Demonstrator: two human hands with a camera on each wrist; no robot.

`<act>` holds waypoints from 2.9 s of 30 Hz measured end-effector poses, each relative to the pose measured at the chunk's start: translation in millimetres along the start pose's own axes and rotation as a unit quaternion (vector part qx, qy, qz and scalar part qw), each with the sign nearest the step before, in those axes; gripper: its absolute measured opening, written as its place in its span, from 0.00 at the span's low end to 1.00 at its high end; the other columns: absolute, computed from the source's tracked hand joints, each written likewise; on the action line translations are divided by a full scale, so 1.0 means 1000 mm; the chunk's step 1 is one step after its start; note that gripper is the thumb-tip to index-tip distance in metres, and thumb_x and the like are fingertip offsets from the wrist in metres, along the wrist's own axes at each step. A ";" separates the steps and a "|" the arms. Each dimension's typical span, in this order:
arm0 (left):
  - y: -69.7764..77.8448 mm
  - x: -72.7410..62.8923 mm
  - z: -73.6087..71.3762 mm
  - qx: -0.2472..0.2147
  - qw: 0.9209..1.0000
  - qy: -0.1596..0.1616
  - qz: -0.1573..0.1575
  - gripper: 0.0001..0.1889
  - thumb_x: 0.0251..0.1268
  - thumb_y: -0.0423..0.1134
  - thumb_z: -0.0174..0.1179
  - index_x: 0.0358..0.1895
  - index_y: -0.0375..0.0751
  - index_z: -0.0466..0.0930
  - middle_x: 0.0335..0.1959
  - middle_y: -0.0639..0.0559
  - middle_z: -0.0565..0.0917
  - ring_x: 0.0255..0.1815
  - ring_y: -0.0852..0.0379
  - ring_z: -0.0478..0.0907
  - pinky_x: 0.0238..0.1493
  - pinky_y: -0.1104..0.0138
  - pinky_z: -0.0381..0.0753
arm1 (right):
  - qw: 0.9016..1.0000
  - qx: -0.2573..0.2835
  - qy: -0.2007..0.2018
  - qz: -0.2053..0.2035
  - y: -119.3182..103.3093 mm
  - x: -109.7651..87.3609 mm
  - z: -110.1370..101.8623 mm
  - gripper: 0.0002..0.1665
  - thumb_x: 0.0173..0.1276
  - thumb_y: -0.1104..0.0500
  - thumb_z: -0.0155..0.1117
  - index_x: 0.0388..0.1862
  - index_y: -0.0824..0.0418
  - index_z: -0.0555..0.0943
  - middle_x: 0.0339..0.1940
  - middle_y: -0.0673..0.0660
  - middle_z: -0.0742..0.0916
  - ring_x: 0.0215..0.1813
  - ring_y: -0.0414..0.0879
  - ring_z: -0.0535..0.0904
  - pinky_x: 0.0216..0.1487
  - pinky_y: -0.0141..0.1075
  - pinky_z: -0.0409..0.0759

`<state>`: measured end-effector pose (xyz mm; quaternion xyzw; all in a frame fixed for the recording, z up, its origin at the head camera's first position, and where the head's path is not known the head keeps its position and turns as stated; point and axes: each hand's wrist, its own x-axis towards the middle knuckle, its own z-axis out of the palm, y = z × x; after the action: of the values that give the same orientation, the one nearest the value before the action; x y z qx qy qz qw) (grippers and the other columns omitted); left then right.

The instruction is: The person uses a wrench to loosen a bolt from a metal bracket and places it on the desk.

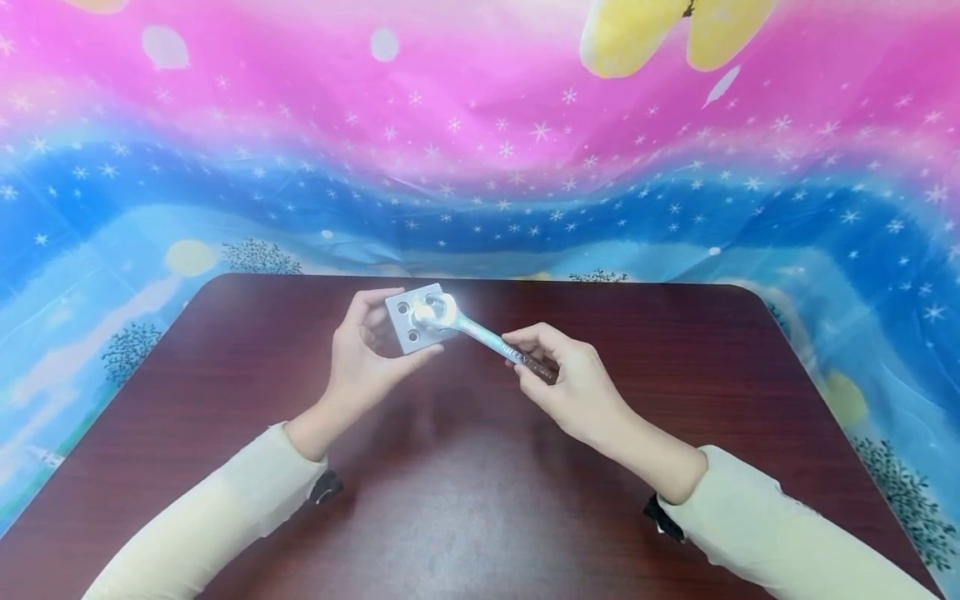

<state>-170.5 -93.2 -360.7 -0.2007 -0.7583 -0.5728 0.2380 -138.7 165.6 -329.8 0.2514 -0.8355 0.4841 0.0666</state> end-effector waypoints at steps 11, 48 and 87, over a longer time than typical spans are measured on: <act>0.006 -0.006 0.003 -0.010 1.000 0.003 -0.021 0.40 0.40 0.35 0.82 0.60 0.37 0.70 0.46 0.48 0.89 0.44 0.58 0.87 0.51 0.67 0.86 | 0.999 -0.042 -0.014 0.003 -0.011 -0.003 0.001 0.23 0.63 0.74 0.65 0.55 0.57 0.82 0.38 0.52 0.88 0.32 0.37 0.81 0.33 0.28 0.82; 0.003 -0.010 -0.013 -0.017 0.994 -0.106 -0.006 0.41 0.39 0.32 0.82 0.60 0.38 0.69 0.44 0.48 0.89 0.44 0.59 0.86 0.51 0.66 0.86 | 0.996 -0.046 -0.056 -0.058 0.013 0.011 -0.006 0.20 0.63 0.73 0.66 0.51 0.57 0.85 0.33 0.48 0.84 0.27 0.38 0.70 0.25 0.29 0.70; 0.009 -0.010 -0.019 -0.071 0.891 -0.446 -0.039 0.36 0.45 0.35 0.80 0.58 0.42 0.69 0.49 0.49 0.88 0.48 0.64 0.85 0.54 0.69 0.84 | 0.946 -0.105 -0.206 -0.227 0.019 0.048 -0.057 0.23 0.54 0.75 0.72 0.44 0.52 0.88 0.39 0.43 0.87 0.40 0.34 0.79 0.41 0.26 0.71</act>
<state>-155.0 -109.4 -355.4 -0.4221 -0.7490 -0.4842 -0.1624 -197.2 203.6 -297.8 0.5201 -0.7980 0.3033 0.0266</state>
